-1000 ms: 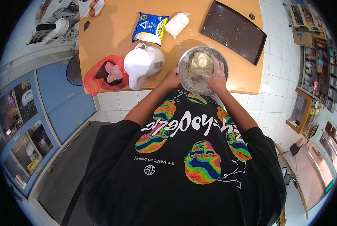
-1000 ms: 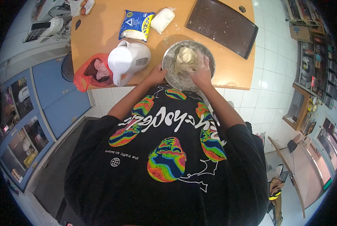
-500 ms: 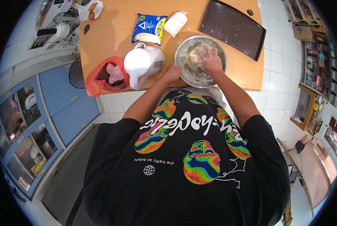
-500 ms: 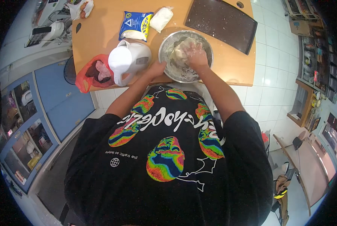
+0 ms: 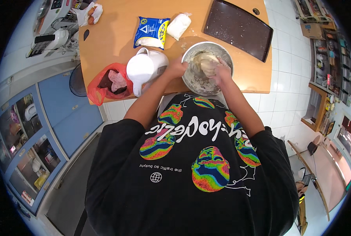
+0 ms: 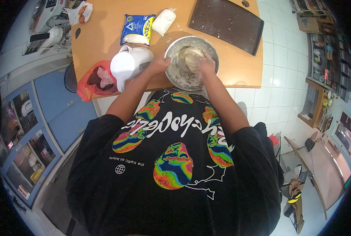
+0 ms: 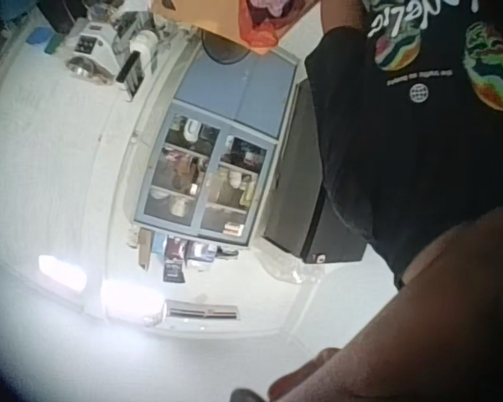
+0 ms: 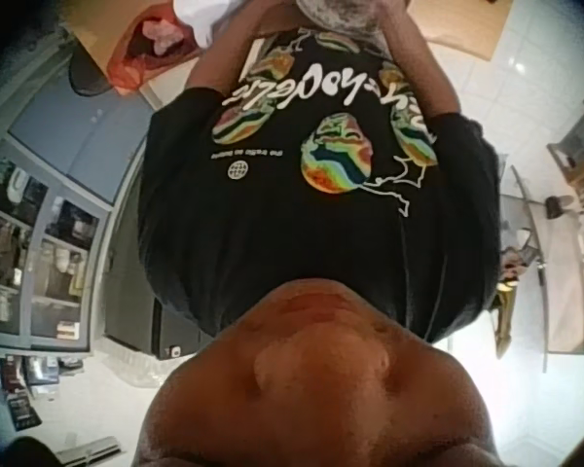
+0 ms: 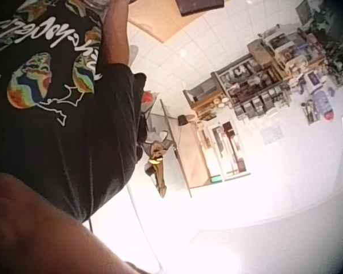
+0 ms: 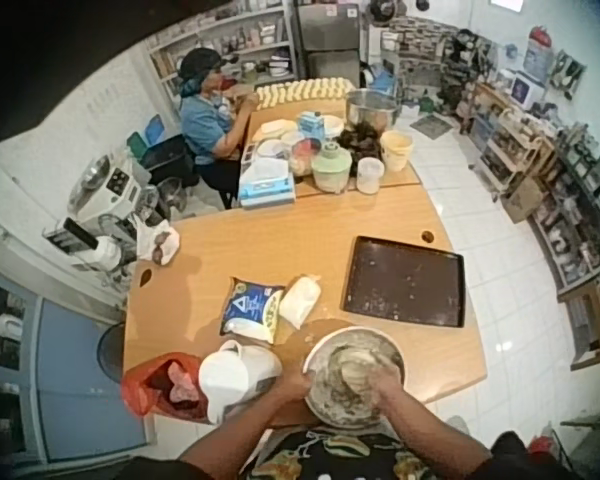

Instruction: The person kneads dough in a metal bowl and then adds black squid ink from a plastic bag, incorporating it into the dough mixture by hand.

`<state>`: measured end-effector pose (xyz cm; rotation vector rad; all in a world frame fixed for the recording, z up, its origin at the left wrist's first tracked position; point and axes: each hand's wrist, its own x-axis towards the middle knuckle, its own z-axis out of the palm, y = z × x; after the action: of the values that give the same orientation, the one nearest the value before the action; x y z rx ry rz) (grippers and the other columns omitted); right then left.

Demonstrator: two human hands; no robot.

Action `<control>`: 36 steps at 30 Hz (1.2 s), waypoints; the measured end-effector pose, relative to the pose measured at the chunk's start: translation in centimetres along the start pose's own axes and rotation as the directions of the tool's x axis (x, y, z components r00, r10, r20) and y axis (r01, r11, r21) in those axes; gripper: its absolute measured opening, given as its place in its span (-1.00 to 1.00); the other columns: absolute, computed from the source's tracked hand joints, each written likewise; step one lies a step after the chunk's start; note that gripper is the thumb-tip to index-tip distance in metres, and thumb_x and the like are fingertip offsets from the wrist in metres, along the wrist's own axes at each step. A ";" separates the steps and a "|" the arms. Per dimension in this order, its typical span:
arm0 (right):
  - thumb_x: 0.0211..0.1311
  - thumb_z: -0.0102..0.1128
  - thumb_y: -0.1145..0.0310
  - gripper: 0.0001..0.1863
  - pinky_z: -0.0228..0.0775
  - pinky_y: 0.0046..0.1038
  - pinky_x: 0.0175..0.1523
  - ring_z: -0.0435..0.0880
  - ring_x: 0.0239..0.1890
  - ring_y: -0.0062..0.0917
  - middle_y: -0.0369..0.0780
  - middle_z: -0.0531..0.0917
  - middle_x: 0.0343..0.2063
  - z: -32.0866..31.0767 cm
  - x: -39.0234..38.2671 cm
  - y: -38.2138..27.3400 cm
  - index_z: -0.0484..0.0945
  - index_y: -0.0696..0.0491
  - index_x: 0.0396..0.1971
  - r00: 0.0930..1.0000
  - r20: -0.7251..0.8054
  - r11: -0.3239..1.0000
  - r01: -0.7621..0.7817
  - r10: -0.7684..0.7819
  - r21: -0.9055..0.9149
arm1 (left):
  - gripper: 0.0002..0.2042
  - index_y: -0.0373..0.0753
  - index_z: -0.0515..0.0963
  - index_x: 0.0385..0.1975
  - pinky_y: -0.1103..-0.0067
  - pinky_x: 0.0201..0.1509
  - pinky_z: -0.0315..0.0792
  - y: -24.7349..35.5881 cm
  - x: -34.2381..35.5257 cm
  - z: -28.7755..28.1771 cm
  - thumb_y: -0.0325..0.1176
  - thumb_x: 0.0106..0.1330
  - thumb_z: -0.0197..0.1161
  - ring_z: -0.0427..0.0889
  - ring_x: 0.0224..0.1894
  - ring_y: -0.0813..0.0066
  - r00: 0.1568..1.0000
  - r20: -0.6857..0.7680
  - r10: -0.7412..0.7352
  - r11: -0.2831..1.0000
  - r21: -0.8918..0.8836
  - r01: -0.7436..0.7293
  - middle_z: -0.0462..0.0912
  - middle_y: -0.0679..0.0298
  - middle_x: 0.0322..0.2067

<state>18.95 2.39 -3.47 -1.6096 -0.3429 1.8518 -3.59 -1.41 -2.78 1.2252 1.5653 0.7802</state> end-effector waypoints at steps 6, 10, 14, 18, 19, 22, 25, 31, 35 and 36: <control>0.11 0.30 0.32 -0.42 0.49 -0.22 0.04 0.61 0.00 -0.16 -0.03 0.58 0.03 -0.2 -5.0 -1.9 0.42 0.03 0.18 0.869 0.237 0.460 0.440 -0.434 -0.771 | -0.56 -0.43 0.42 0.06 0.28 0.16 0.37 -0.9 0.4 -1.3 -0.28 0.25 0.00 0.56 0.03 -0.07 0.970 0.148 -0.194 0.970 0.174 0.167 0.58 -0.22 -0.08; 0.10 0.30 0.21 -0.50 0.39 -0.24 0.20 0.50 0.14 -0.12 -0.05 0.50 0.14 0.0 -6.3 -2.5 0.52 0.00 0.08 0.850 0.318 0.012 0.355 -0.420 -0.935 | -0.57 -0.39 0.46 0.04 0.28 0.14 0.38 0.6 0.4 -0.9 -0.26 0.25 -0.02 0.58 0.01 -0.07 0.964 0.153 -0.219 0.956 0.232 0.180 0.60 -0.21 -0.10; 0.15 0.24 0.14 -0.51 0.32 -0.21 0.26 0.49 0.17 -0.17 -0.06 0.49 0.16 -0.2 -6.8 -2.1 0.52 -0.05 0.10 0.772 0.451 -0.177 0.418 -0.447 -0.891 | -0.57 -0.35 0.48 0.05 0.28 0.14 0.39 0.1 0.2 -0.5 -0.28 0.21 0.00 0.57 0.03 -0.04 0.973 0.126 -0.196 0.980 0.072 0.188 0.60 -0.16 -0.08; 0.18 0.22 0.08 -0.46 0.15 -0.06 0.34 0.37 0.26 -0.11 -0.11 0.42 0.22 0.8 -7.1 -3.3 0.44 -0.15 0.18 0.764 0.572 -0.467 0.406 -0.298 -0.786 | -0.56 -0.34 0.47 0.07 0.29 0.16 0.38 -0.4 0.1 -0.4 -0.30 0.21 0.01 0.57 0.05 -0.02 0.969 0.133 -0.206 0.978 0.047 0.202 0.60 -0.15 -0.08; 0.21 0.18 0.08 -0.44 0.08 0.01 0.37 0.29 0.31 -0.09 -0.11 0.35 0.28 0.9 -6.8 -3.4 0.39 -0.17 0.23 0.855 0.504 -0.276 0.459 -0.120 -0.845 | -0.57 -0.33 0.47 0.07 0.28 0.16 0.39 0.3 0.0 -0.4 -0.30 0.21 0.01 0.57 0.05 -0.03 0.972 0.104 -0.212 0.974 0.103 0.201 0.60 -0.15 -0.08; 0.20 0.17 0.15 -0.36 0.02 0.11 0.36 0.20 0.37 -0.09 -0.09 0.29 0.32 1.3 -6.2 -2.6 0.29 -0.21 0.31 0.708 0.656 -0.435 0.521 -0.261 -0.734 | -0.57 -0.32 0.48 0.07 0.27 0.16 0.39 -0.1 0.0 -0.4 -0.30 0.21 0.01 0.56 0.05 -0.05 0.972 0.065 -0.228 0.965 0.150 0.216 0.60 -0.15 -0.07; 0.22 0.09 0.17 -0.46 0.01 0.15 0.36 0.23 0.36 -0.17 -0.19 0.32 0.32 1.8 -4.0 -2.3 0.39 -0.17 0.25 0.589 0.780 -0.756 0.408 -0.210 -0.512 | -0.58 -0.31 0.48 0.07 0.25 0.16 0.39 -0.4 0.1 -0.3 -0.29 0.23 0.02 0.56 0.04 -0.07 0.957 0.068 -0.283 0.949 0.167 0.268 0.60 -0.16 -0.07; 0.28 -0.05 0.27 -0.54 -0.04 0.23 0.35 0.28 0.35 -0.19 -0.20 0.38 0.28 3.2 0.0 -0.5 0.43 -0.11 0.20 0.657 0.753 -0.766 0.461 -0.046 -0.449 | -0.56 -0.35 0.43 0.10 0.23 0.17 0.37 -1.5 -0.3 0.1 -0.28 0.24 0.05 0.55 0.05 -0.11 0.972 0.075 -0.221 0.958 0.205 0.202 0.58 -0.19 -0.06; 0.30 -0.07 0.26 -0.56 0.02 0.24 0.32 0.33 0.33 -0.21 -0.20 0.44 0.23 4.2 0.7 0.2 0.43 -0.11 0.19 0.700 0.710 -0.757 0.421 -0.079 -0.500 | -0.56 -0.37 0.41 0.10 0.23 0.18 0.37 1.8 -2.1 0.1 -0.32 0.23 0.06 0.54 0.06 -0.13 0.978 -0.021 -0.207 0.963 0.172 0.207 0.56 -0.23 -0.05; 0.31 -0.07 0.26 -0.56 0.03 0.25 0.31 0.33 0.33 -0.22 -0.20 0.45 0.23 4.4 1.0 0.2 0.43 -0.11 0.19 0.712 0.694 -0.729 0.422 -0.102 -0.540 | -0.56 -0.37 0.41 0.10 0.23 0.18 0.37 1.6 -2.2 0.1 -0.32 0.23 0.06 0.54 0.06 -0.13 0.978 -0.022 -0.206 0.964 0.170 0.207 0.56 -0.23 -0.05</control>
<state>14.64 3.81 -3.44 -1.3448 -3.1814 0.2726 -2.84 -3.02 -0.72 1.1588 1.7607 0.5225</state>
